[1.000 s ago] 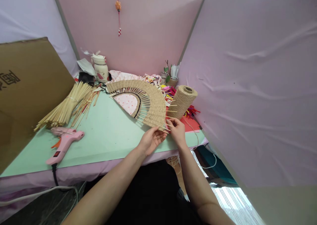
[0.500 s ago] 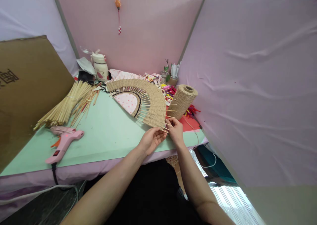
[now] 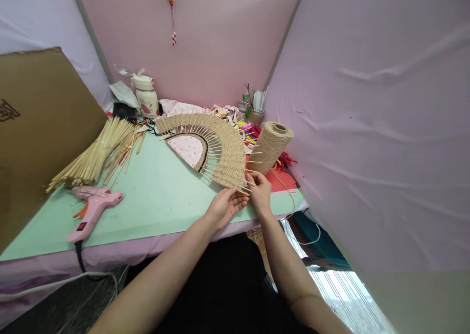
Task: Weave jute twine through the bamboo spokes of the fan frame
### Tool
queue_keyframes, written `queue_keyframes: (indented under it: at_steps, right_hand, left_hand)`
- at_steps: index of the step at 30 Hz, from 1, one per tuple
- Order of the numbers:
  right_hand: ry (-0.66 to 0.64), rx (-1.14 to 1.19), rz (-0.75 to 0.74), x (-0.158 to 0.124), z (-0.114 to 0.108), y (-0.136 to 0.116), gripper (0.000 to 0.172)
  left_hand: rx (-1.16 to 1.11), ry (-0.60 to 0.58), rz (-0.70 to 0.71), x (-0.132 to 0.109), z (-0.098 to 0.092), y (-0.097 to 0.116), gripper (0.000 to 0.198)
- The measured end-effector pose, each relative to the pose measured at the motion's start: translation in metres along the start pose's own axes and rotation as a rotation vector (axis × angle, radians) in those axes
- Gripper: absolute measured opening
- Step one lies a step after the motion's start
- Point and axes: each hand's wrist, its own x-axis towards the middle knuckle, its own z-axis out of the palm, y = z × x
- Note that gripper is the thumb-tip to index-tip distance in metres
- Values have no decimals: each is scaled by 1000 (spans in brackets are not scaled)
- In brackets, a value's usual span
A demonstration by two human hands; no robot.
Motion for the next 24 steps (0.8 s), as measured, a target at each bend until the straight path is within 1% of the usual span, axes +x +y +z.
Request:
queue_keyframes:
  at_steps: [3,6,9,12,16,18,19,22,24]
  right_hand:
    - [1,-12,-9,0,0,0,32]
    - [6,-7,-3,0,0,0,33]
    - [4,12,26,1,1,-1,33]
    - [-3,-25,-6,4,-2,-2,33]
    - [15,-215,-127,10,-16,-7,32]
    - [7,-341,-218,13,-25,-12,29]
    - [-21,-396,-276,15,-31,-15,27]
    - [-158,-501,-442,20,-45,-24,20]
    - [-191,-535,-492,23,-51,-30,20]
  left_hand:
    - [-5,-12,-16,3,0,1,16]
    - [-89,29,-30,12,8,4,12]
    - [-192,72,5,24,20,4,8]
    - [-204,87,64,31,29,2,7]
    - [-167,125,107,27,28,1,10]
    - [-140,154,119,24,25,2,13]
    - [-127,170,124,23,24,2,14]
    - [-95,207,126,20,22,4,14]
    - [-77,219,120,18,21,5,14]
